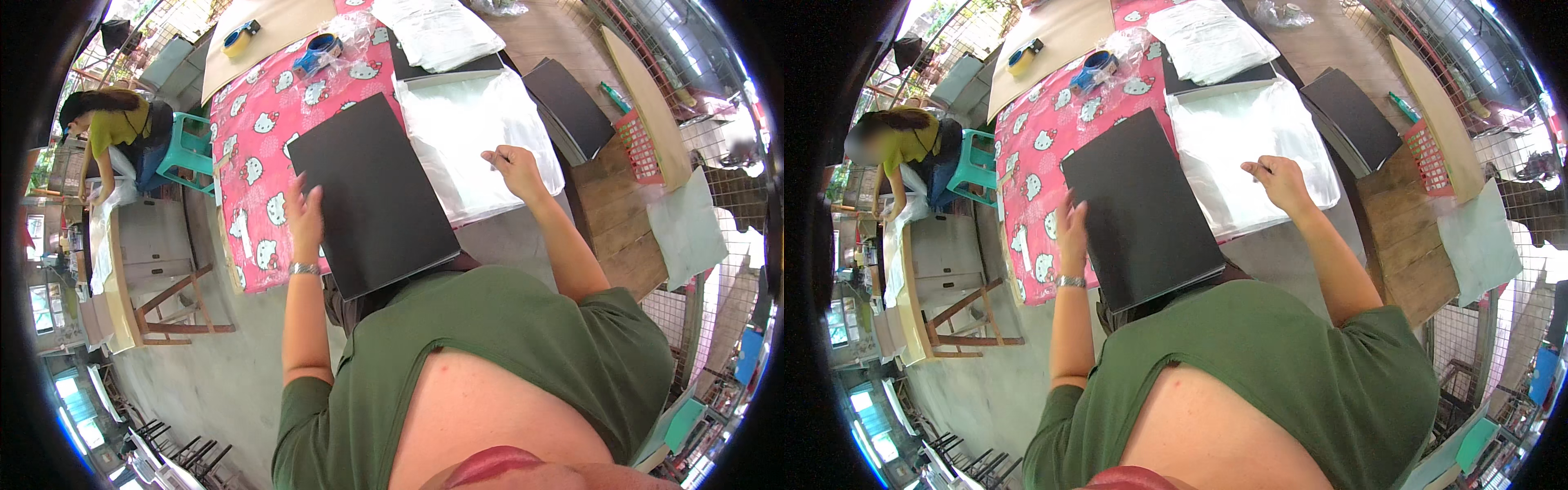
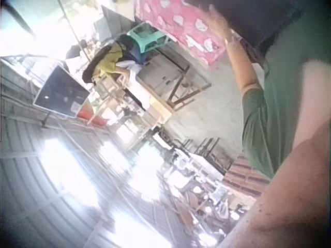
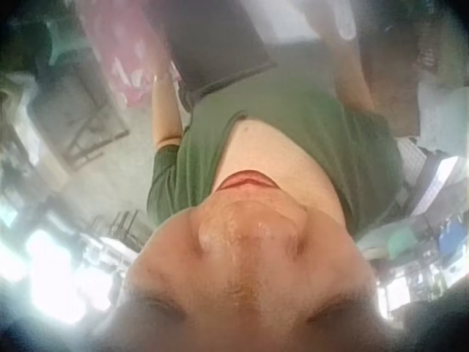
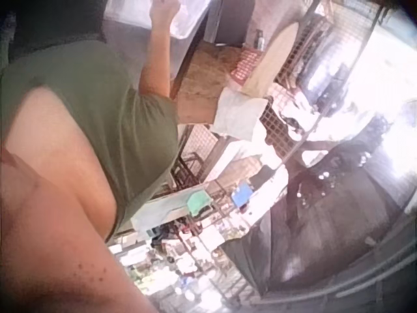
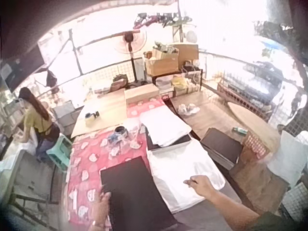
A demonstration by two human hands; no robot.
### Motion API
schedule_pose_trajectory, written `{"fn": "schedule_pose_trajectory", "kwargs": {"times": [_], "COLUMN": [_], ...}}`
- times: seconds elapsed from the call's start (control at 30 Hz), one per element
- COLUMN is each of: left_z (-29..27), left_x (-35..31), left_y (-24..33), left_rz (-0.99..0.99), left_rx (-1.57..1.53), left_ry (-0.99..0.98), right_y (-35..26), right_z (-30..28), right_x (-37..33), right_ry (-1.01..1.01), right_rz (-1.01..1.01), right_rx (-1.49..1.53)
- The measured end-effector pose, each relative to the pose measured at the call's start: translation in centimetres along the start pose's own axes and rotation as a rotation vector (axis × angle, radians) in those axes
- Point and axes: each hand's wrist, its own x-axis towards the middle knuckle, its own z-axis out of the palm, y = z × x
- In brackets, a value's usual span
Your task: The person organizes a stack of black paper folders by hand and then places several individual folders into plastic protective bags at a workstation.
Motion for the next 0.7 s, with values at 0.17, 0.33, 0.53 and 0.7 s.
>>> {"fn": "schedule_pose_trajectory", "kwargs": {"times": [0.17,0.33,0.53,0.7], "left_z": [9.4,13.6,12.8,10.3], "left_x": [-3.6,-6.1,-7.8,-8.1], "left_y": [7.5,8.3,4.6,6.7], "left_rz": [0.762,0.829,0.896,0.449], "left_rx": [0.402,0.866,0.602,-0.315], "left_ry": [-0.67,-1.026,-0.777,-0.476], "right_y": [0.6,-1.3,-8.3,-14.2], "right_z": [1.9,0.4,-3.9,-1.5], "right_x": [-2.7,-6.5,-10.0,-5.7], "right_ry": [0.077,0.056,0.043,-0.347], "right_rz": [-0.224,-0.156,-0.313,-0.575], "right_rx": [0.202,0.201,0.222,0.022]}}
